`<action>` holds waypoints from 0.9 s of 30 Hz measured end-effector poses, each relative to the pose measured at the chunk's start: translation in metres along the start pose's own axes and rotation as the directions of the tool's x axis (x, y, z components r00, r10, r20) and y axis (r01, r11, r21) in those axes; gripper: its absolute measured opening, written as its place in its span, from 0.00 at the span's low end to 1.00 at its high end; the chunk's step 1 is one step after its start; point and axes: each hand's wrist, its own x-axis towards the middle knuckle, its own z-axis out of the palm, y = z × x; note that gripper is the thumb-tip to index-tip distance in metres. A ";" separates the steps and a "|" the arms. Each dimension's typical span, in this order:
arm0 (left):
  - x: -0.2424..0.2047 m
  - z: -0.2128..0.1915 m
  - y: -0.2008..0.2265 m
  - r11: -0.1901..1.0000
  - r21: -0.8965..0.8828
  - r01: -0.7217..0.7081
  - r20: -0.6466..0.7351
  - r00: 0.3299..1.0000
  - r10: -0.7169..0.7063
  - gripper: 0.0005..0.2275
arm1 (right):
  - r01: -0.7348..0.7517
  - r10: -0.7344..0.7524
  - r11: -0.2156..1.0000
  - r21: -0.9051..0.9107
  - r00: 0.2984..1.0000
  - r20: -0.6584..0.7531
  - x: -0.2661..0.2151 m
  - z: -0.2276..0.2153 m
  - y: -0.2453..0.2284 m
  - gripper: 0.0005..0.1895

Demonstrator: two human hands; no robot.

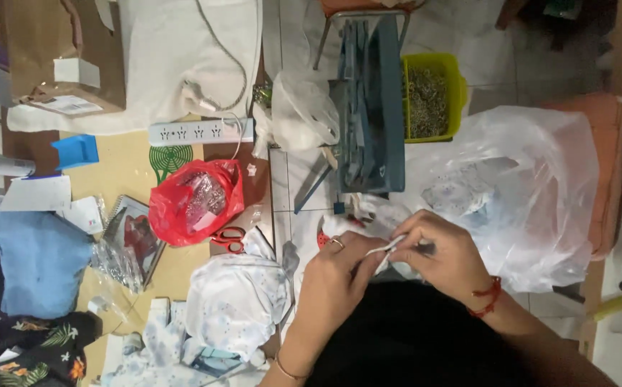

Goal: Attaching metal snaps to baby garments using a manual press machine and trimming threads

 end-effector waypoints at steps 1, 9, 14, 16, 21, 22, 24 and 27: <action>0.002 0.000 0.001 1.000 -0.018 -0.023 -0.012 1.000 0.022 0.06 | 0.026 -0.025 0.999 -0.035 0.999 0.023 0.003 -0.002 -0.001 0.06; -0.003 0.025 -0.019 0.995 0.095 0.016 -0.186 0.983 0.002 0.05 | 0.089 -0.067 0.994 -0.062 0.953 0.295 0.026 -0.028 0.016 0.07; -0.005 0.025 -0.020 0.989 0.149 -0.008 -0.207 0.978 0.039 0.04 | -0.113 0.161 0.922 -0.371 0.982 0.102 0.095 -0.039 0.069 0.09; -0.005 0.023 -0.014 0.991 0.119 -0.065 -0.226 0.970 0.090 0.04 | 0.057 -0.032 0.901 -0.431 0.997 0.064 0.128 -0.040 0.068 0.12; -0.010 0.021 -0.017 0.997 0.025 0.074 -0.102 0.992 -0.071 0.06 | 0.051 -0.095 0.746 -0.664 0.995 -0.030 0.195 -0.028 0.132 0.10; -0.009 0.018 -0.015 0.990 -0.041 0.132 -0.046 0.990 -0.134 0.05 | 0.033 -0.082 0.690 -0.723 0.996 -0.032 0.206 -0.028 0.134 0.09; -0.011 0.016 -0.018 0.986 -0.042 0.161 -0.034 0.986 -0.163 0.05 | 0.038 -0.078 0.614 -0.789 0.997 -0.012 0.220 -0.026 0.162 0.07; -0.013 0.014 -0.022 0.985 -0.056 0.163 -0.022 0.986 -0.164 0.05 | 0.013 -0.039 0.586 -0.810 0.999 -0.013 0.219 -0.024 0.154 0.04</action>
